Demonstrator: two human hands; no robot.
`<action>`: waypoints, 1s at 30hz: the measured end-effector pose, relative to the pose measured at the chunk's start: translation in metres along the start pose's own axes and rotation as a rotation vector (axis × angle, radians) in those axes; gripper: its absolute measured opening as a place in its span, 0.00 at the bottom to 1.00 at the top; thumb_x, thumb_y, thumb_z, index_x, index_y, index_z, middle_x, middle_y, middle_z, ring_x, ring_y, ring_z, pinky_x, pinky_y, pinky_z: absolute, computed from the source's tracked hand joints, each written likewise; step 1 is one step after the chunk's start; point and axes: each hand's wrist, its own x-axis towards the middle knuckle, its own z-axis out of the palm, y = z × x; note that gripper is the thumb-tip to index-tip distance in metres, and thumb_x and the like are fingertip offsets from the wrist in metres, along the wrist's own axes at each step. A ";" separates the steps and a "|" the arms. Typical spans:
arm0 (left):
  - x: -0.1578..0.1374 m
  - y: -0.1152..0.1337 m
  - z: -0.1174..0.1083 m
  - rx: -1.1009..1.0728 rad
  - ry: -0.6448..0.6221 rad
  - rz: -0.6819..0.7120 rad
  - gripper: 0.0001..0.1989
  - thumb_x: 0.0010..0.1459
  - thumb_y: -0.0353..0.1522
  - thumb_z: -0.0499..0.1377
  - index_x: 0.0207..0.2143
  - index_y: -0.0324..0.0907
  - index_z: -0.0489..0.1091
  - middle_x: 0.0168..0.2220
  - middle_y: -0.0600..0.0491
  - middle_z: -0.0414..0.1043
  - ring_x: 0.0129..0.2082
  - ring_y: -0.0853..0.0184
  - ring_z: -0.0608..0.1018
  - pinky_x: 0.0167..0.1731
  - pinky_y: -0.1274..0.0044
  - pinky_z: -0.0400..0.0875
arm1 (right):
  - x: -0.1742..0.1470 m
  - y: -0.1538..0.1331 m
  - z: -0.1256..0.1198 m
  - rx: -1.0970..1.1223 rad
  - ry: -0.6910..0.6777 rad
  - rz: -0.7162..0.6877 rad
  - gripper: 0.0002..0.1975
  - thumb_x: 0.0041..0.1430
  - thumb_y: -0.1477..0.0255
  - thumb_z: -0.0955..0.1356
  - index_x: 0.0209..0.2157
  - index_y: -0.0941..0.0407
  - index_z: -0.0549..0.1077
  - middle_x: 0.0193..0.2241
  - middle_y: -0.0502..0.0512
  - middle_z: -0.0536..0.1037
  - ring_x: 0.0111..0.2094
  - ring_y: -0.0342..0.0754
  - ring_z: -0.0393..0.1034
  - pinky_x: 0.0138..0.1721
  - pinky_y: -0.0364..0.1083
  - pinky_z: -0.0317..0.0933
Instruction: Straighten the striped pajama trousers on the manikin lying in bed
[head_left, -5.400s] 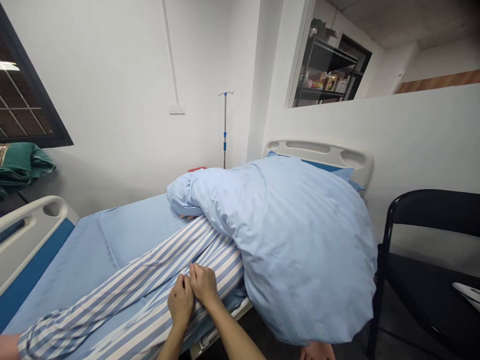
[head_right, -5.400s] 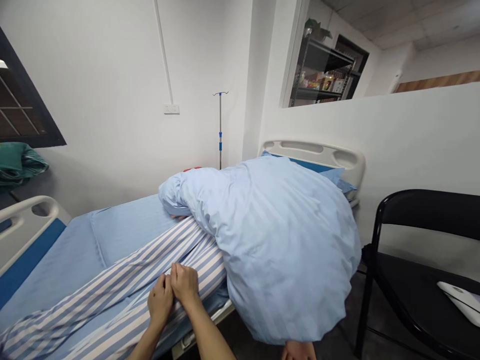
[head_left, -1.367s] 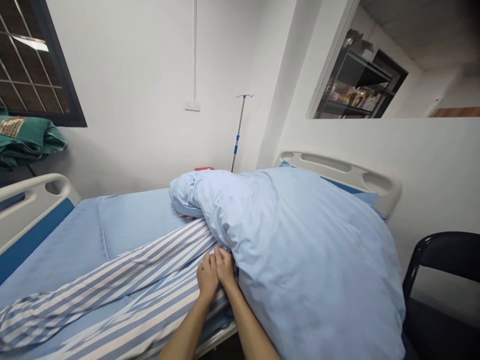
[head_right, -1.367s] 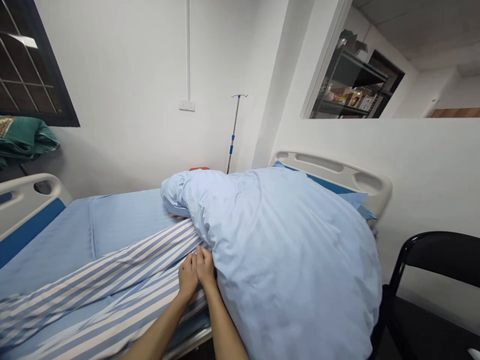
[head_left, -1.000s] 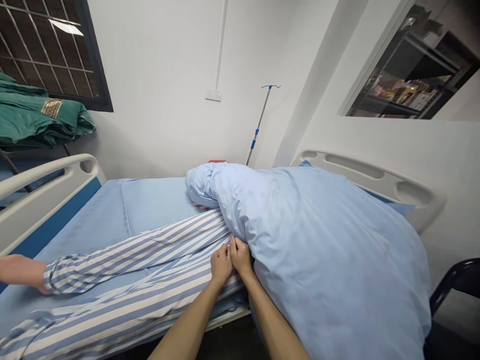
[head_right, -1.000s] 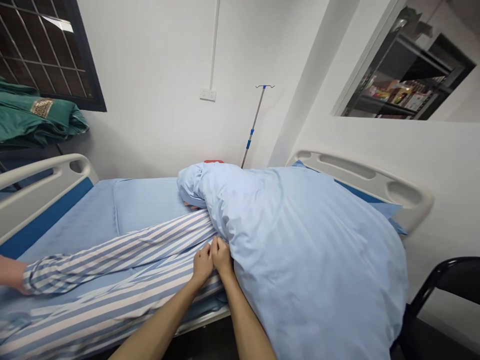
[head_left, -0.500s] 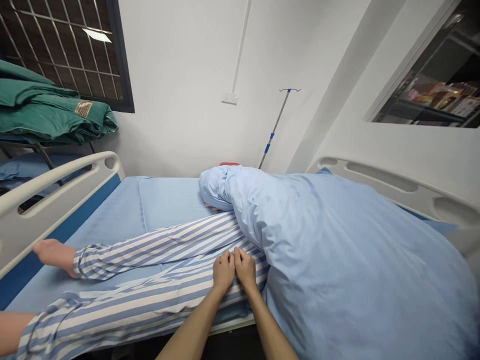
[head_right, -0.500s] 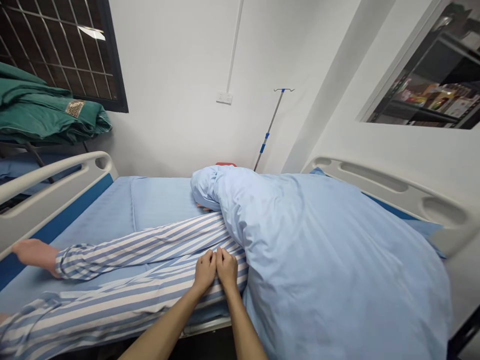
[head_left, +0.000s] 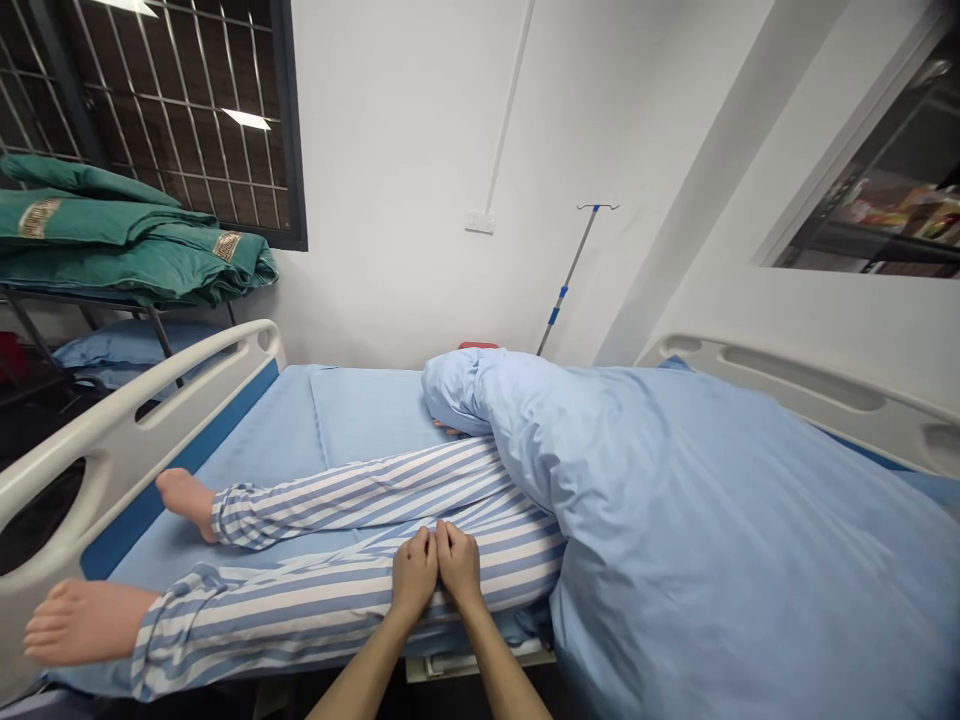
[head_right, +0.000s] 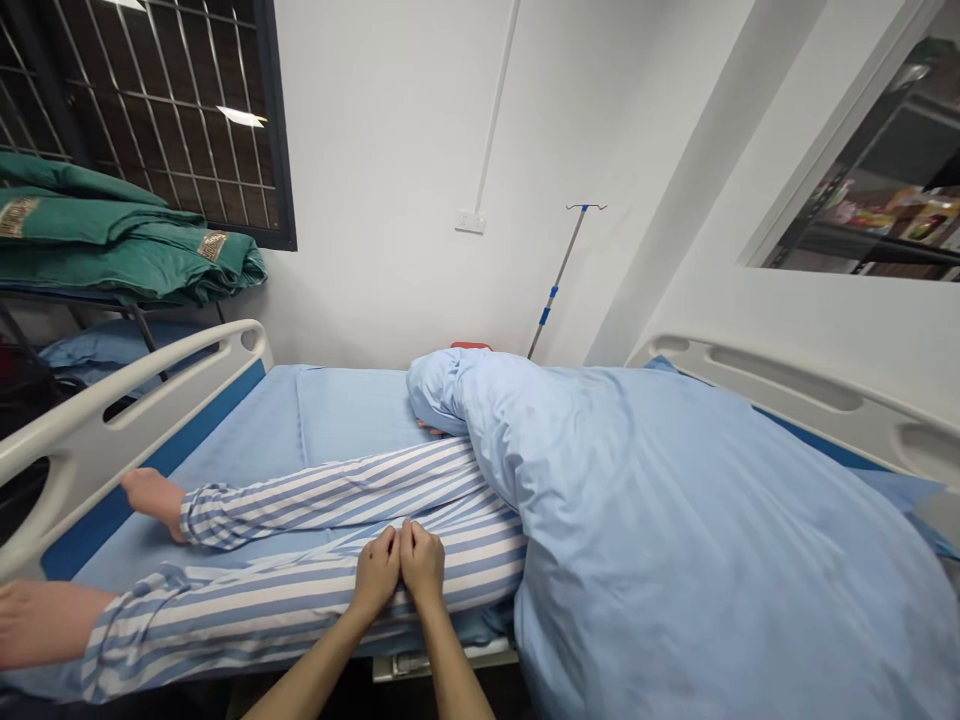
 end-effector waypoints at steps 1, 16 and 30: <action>-0.002 -0.004 -0.003 0.006 0.004 0.001 0.14 0.60 0.33 0.43 0.26 0.43 0.63 0.25 0.53 0.71 0.28 0.69 0.71 0.28 0.77 0.52 | -0.001 -0.002 0.001 0.001 -0.004 -0.005 0.13 0.60 0.66 0.62 0.45 0.55 0.67 0.47 0.56 0.68 0.43 0.46 0.65 0.43 0.49 0.64; -0.016 -0.046 -0.035 0.174 0.080 0.133 0.14 0.59 0.33 0.43 0.24 0.43 0.63 0.22 0.54 0.70 0.25 0.70 0.71 0.27 0.78 0.52 | 0.000 -0.008 0.003 -0.012 -0.019 -0.030 0.13 0.60 0.65 0.61 0.43 0.56 0.68 0.43 0.56 0.70 0.39 0.45 0.67 0.40 0.48 0.64; -0.015 -0.065 -0.068 0.163 0.118 -0.017 0.14 0.58 0.34 0.43 0.23 0.44 0.62 0.21 0.55 0.68 0.24 0.70 0.69 0.26 0.78 0.51 | 0.001 -0.015 -0.001 0.045 -0.051 -0.043 0.23 0.61 0.62 0.54 0.16 0.56 0.63 0.13 0.50 0.67 0.19 0.42 0.58 0.24 0.42 0.43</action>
